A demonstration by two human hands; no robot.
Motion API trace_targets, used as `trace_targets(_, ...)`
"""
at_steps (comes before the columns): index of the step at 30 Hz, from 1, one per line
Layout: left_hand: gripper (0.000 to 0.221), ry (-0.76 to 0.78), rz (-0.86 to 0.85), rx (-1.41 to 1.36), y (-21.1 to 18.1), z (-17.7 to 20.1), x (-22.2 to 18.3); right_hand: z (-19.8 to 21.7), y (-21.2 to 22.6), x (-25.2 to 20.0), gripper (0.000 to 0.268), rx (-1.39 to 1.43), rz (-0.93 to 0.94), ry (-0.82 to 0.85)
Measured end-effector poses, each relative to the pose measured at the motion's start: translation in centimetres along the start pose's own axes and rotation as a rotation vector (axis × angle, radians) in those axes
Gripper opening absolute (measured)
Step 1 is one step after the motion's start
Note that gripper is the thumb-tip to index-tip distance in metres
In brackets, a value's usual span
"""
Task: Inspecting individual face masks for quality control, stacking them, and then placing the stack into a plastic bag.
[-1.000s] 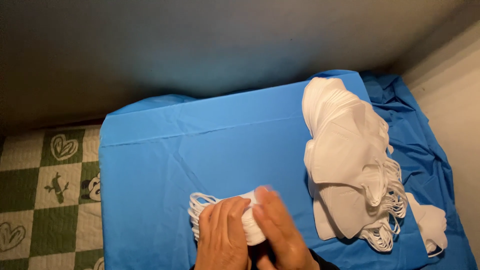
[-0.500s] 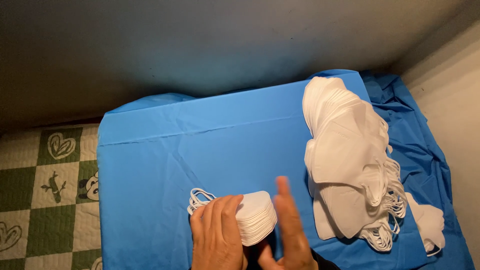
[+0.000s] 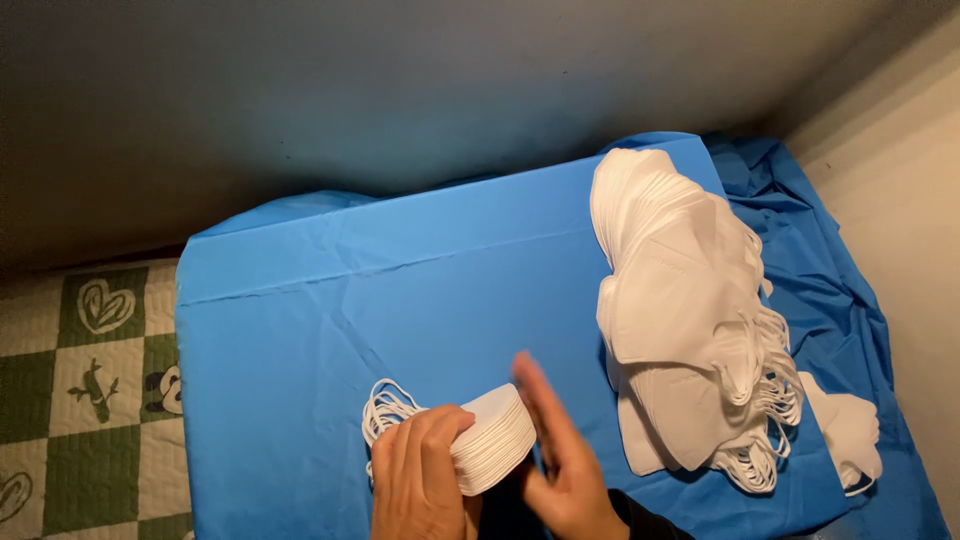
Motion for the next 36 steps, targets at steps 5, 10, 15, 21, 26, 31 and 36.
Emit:
trace_targets(5,0.031,-0.058,0.031,0.000,-0.4,0.7,0.3,0.3,0.2,-0.2,0.076,-0.005,-0.010,-0.036)
trace_targets(10,0.032,-0.059,0.053,-0.001,-0.2,0.8,0.3,0.4,0.2,0.0,0.074,-0.040,0.091,-0.016)
trace_targets(15,0.029,-0.051,0.094,0.010,-0.2,1.0,0.3,1.1,1.3,-0.1,0.079,0.049,0.152,-0.146)
trace_targets(21,0.025,-0.093,0.051,0.027,-0.5,1.4,0.5,1.2,4.1,-1.6,0.074,-0.250,0.367,-0.174)
trace_targets(26,0.039,-0.143,0.099,0.029,-1.0,1.7,0.7,0.8,4.6,-2.3,0.083,-0.338,0.525,-0.032)
trace_targets(31,0.032,-0.131,0.032,0.019,-0.6,1.5,0.5,0.7,-0.6,-3.2,0.061,-0.480,0.635,0.151)
trace_targets(36,0.033,-0.165,0.038,0.020,-0.8,2.1,0.8,0.7,5.4,0.1,0.075,-0.391,0.615,0.151)
Point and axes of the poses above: each hand's wrist, its own x-axis towards the middle knuckle, its own z-axis out of the back of the hand, y = z × x, the point moved 9 cm from there along x, towards the middle knuckle, and after that the axes turned 8 degrees about -y, right-handed, at the moved point
